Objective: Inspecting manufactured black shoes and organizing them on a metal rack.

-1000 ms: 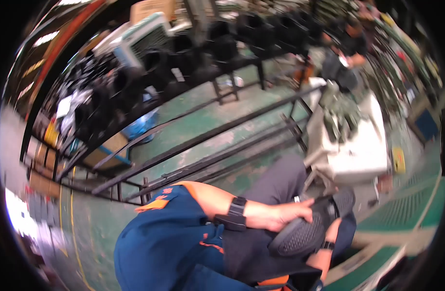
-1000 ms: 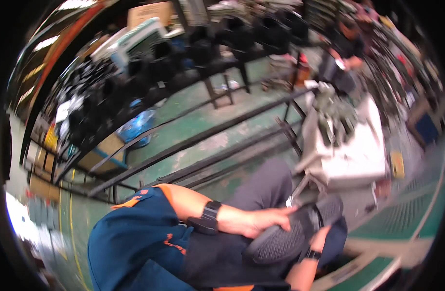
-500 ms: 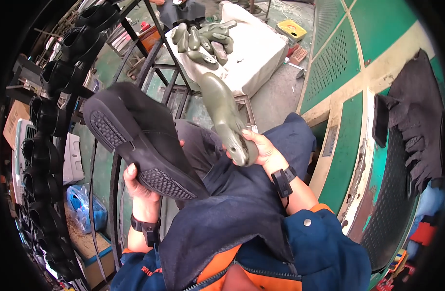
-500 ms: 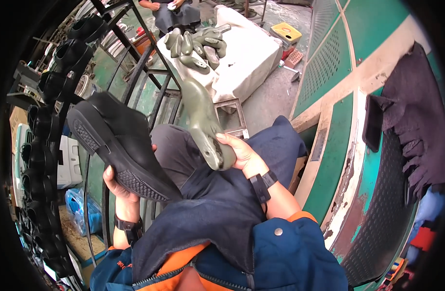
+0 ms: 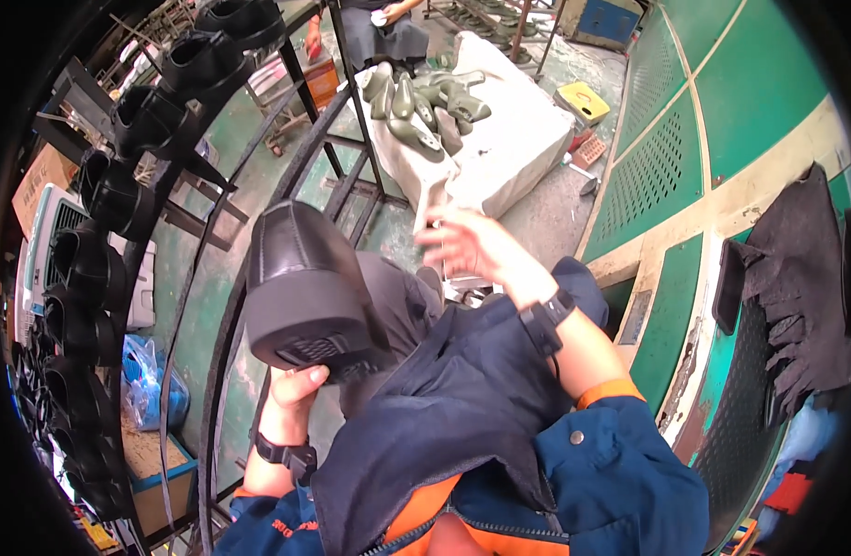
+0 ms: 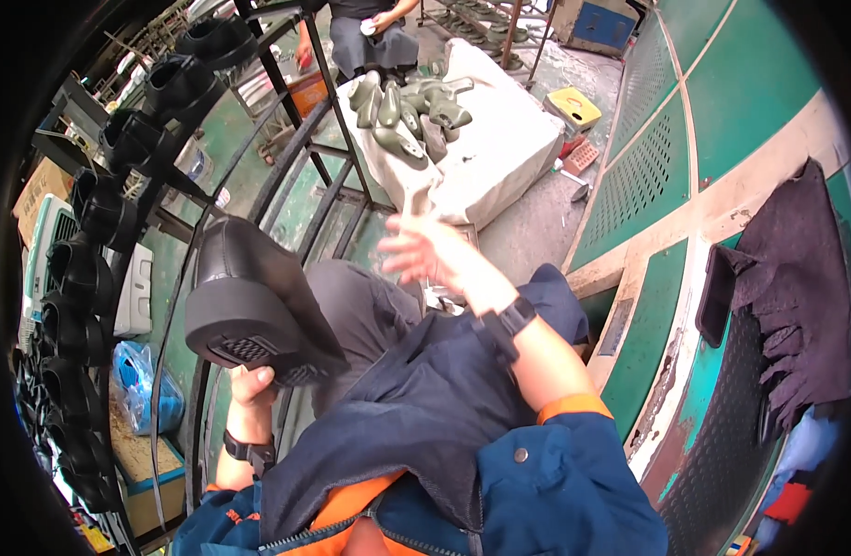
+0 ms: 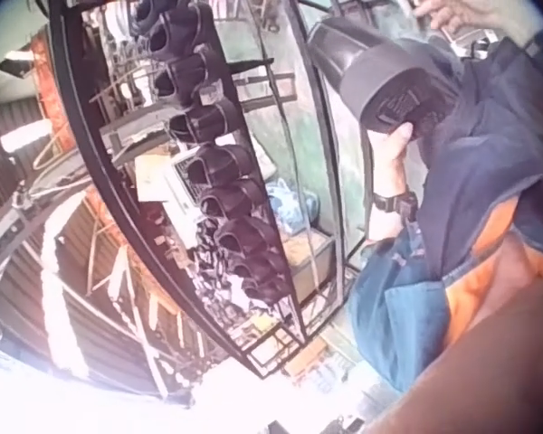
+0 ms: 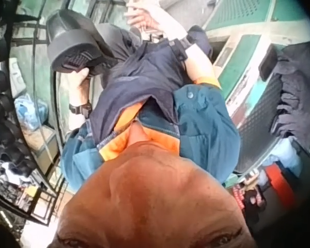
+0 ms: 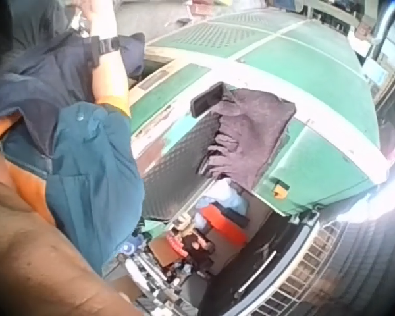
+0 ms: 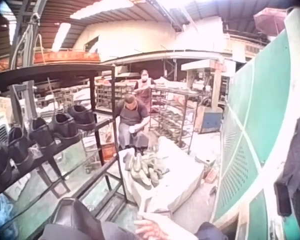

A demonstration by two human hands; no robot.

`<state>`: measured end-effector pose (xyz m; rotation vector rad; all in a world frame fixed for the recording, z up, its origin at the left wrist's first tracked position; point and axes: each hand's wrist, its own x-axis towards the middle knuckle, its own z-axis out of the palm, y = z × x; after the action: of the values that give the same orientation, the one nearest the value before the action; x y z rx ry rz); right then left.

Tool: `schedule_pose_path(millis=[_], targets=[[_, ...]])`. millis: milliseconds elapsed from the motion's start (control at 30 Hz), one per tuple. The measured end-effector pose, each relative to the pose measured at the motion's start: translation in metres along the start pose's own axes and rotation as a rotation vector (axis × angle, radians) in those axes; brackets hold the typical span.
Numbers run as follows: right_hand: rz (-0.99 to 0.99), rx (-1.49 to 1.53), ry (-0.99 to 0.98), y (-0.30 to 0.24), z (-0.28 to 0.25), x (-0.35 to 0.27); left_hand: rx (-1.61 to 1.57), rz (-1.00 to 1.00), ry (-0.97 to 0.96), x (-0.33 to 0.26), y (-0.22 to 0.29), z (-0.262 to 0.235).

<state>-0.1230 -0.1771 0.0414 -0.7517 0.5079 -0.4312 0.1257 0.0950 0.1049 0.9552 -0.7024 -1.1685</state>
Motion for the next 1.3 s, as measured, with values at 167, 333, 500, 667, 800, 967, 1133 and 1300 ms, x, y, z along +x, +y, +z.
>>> schedule_pose_path(millis=[167,333,500,667,800,967,1133,1300], targets=[[0.21,-0.108,-0.234,0.024,0.046,-0.06,0.389,0.482,-0.408,0.051,0.004,0.026],[0.02,0.312,-0.139,0.015,0.063,-0.068,1.687,0.615,-0.645,0.077,0.026,0.068],[-0.458,-0.138,0.066,0.017,0.103,-0.071,0.995,0.427,-0.356,0.057,-0.007,0.098],[-0.528,-0.437,-0.293,-0.019,0.143,-0.1,0.327,0.57,-0.162,0.04,0.027,0.078],[-0.505,-0.584,-0.174,-0.053,0.123,-0.118,0.041,0.732,-0.085,-0.003,0.099,0.072],[-0.509,-0.566,-0.008,-0.072,0.082,-0.124,0.319,1.31,0.352,-0.119,0.171,0.021],[-0.517,-0.476,-0.014,-0.073,0.06,-0.122,0.595,1.559,1.039,-0.24,0.213,-0.062],[-0.496,-0.515,-0.044,-0.071,0.058,-0.118,0.696,1.569,1.34,-0.351,0.274,-0.158]])
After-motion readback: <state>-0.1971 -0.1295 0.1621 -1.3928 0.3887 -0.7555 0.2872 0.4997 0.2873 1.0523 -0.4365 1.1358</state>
